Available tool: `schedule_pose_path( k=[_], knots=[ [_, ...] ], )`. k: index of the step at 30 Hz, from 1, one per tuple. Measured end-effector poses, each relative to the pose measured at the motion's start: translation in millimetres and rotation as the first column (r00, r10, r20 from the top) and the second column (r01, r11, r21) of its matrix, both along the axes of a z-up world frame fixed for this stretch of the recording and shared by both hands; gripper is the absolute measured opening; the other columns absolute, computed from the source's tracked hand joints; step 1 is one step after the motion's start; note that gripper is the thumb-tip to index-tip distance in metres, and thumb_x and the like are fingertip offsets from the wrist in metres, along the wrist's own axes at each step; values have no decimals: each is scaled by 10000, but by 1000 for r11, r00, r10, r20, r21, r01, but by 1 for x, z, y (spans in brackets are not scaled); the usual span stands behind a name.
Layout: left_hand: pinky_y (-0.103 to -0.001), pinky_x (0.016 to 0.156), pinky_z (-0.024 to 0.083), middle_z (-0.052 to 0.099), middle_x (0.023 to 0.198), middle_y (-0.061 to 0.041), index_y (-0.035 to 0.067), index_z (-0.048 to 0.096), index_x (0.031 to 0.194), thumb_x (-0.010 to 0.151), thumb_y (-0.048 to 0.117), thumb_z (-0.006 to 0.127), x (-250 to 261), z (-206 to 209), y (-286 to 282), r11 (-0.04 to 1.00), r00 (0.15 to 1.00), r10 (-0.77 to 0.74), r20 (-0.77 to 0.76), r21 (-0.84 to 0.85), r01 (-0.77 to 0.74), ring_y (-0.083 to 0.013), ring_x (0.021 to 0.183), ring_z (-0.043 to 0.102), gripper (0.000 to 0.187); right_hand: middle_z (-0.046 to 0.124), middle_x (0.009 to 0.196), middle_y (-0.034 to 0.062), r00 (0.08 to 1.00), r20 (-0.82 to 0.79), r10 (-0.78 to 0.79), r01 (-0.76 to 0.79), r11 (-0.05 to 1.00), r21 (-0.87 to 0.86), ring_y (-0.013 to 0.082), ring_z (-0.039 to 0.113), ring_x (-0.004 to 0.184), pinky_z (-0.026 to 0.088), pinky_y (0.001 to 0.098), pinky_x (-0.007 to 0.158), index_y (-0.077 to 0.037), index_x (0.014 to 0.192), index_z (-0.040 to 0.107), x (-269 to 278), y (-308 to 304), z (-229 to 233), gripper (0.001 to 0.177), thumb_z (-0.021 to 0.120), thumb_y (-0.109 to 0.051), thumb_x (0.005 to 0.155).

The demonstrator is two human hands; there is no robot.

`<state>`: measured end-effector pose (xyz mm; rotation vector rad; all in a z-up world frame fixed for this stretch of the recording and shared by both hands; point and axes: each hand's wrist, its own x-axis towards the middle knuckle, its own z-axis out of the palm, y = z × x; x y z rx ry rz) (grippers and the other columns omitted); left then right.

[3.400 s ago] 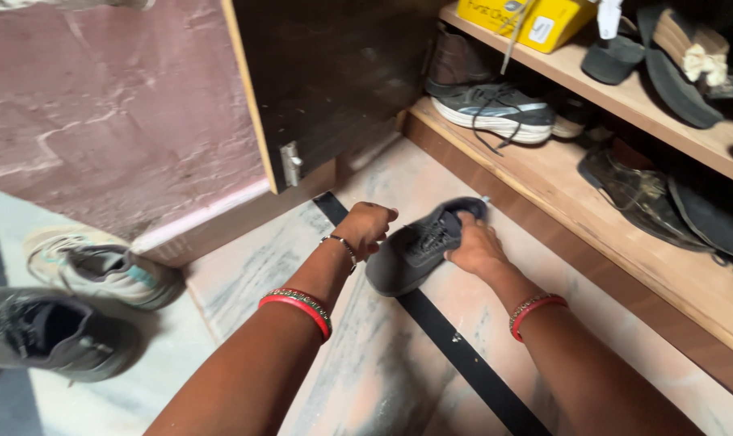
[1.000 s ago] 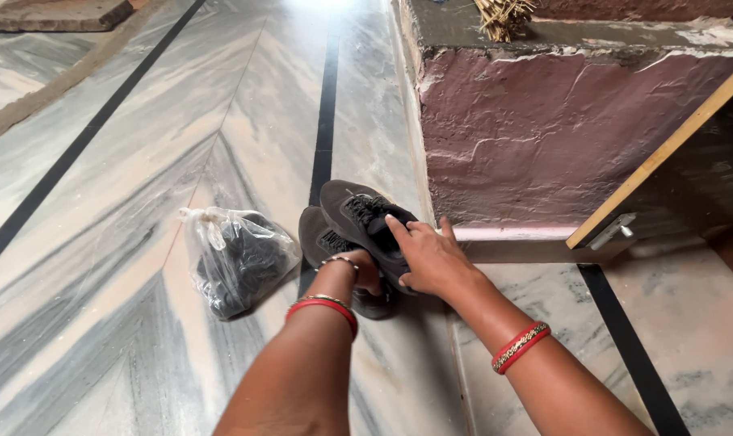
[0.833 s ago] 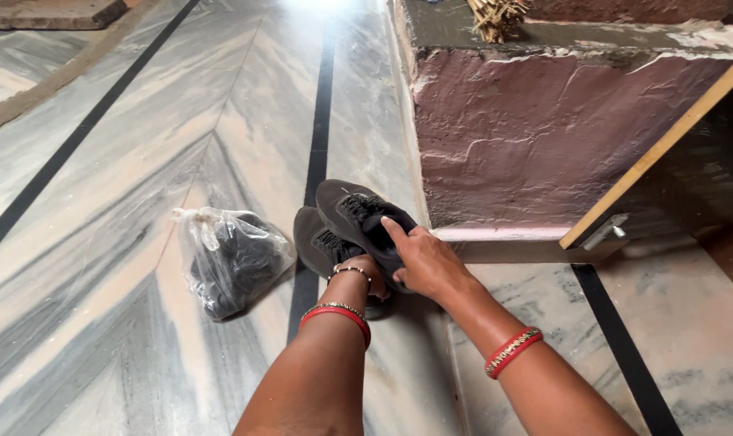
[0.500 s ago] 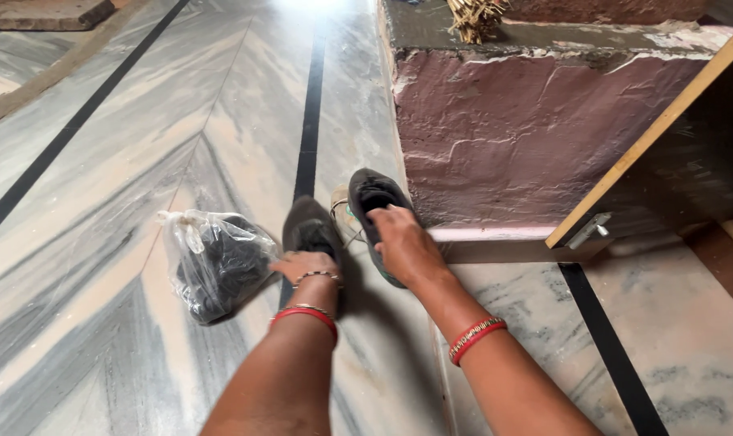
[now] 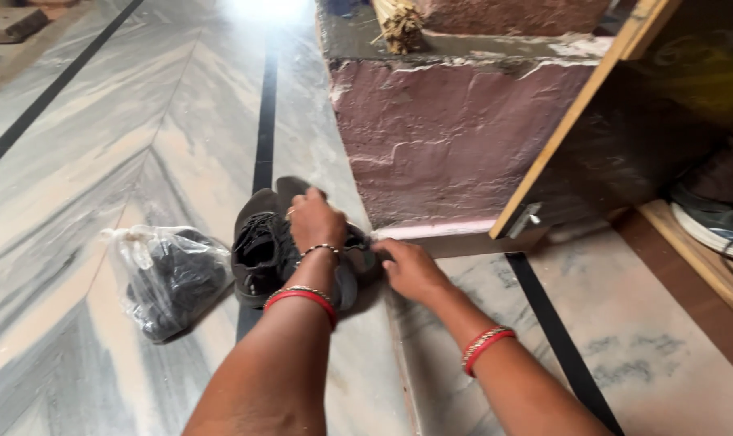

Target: The person removes various pairs of shoes and sandals from a wooden shoe rack and places them on the floor. They also handle a plastic bag containing shoes, placing it on the floor. The task involves repeatedly reaching into the rack, picking up footwear, and setting it down in a pile.

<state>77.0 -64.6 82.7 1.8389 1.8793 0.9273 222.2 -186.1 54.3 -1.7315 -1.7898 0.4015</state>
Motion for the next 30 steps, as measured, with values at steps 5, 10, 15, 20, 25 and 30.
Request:
schedule_pose_path(
  k=[5, 10, 15, 20, 25, 30],
  knots=[
    [-438, 1021, 550, 725, 1260, -180, 118, 769, 1174, 940, 195, 599, 54, -9, -20, 954, 977, -178, -114, -265, 143, -343, 1222, 673, 299, 723, 1193, 145, 972, 132, -197, 231, 909, -347, 334, 672, 1151, 515, 428, 993, -142, 1247, 672, 46, -38, 18, 318, 654, -167, 930],
    [-459, 927, 564, 726, 1105, -219, 53, 773, 1010, 818, 162, 678, 109, -62, -36, 647, 622, -738, -263, -537, 541, -353, 1087, 700, 240, 702, 1231, 161, 973, 214, -87, 168, 903, -396, 318, 664, 1173, 517, 420, 1004, -106, 1271, 638, 94, -70, 15, 430, 729, -244, 875],
    [-529, 818, 623, 738, 1016, -238, 7, 751, 1009, 917, 313, 644, 175, -37, -88, 499, 562, -825, -59, -542, 676, -388, 936, 766, 337, 703, 1180, 229, 935, 349, -58, 228, 853, -469, 385, 661, 1155, 527, 461, 970, -49, 1275, 618, 123, -105, 33, 499, 755, -289, 860],
    [-426, 967, 529, 735, 1145, -211, 87, 762, 1123, 818, 209, 675, 232, -22, -147, 476, 495, -868, 48, -207, 855, -366, 1122, 684, 340, 696, 1185, 202, 883, 337, -326, 452, 783, -428, 380, 647, 1152, 523, 479, 952, -93, 1290, 618, 158, -155, 61, 475, 722, -245, 852],
    [-396, 971, 523, 737, 1118, -232, 73, 713, 1199, 853, 266, 689, 287, -40, -197, 387, 417, -891, 178, -180, 904, -347, 1105, 694, 396, 705, 1190, 200, 816, 352, -458, 566, 754, -332, 368, 651, 1159, 516, 469, 980, -130, 1296, 628, 209, -220, 58, 463, 718, -257, 861],
    [-346, 915, 544, 765, 1057, -170, 14, 699, 1178, 881, 211, 695, 338, -63, -244, 240, 275, -862, 426, -135, 961, -245, 1000, 727, 357, 699, 1211, 204, 667, 388, -636, 745, 583, -325, 375, 650, 1180, 513, 460, 1012, -149, 1301, 635, 263, -300, 56, 446, 721, -311, 894]
  ],
)
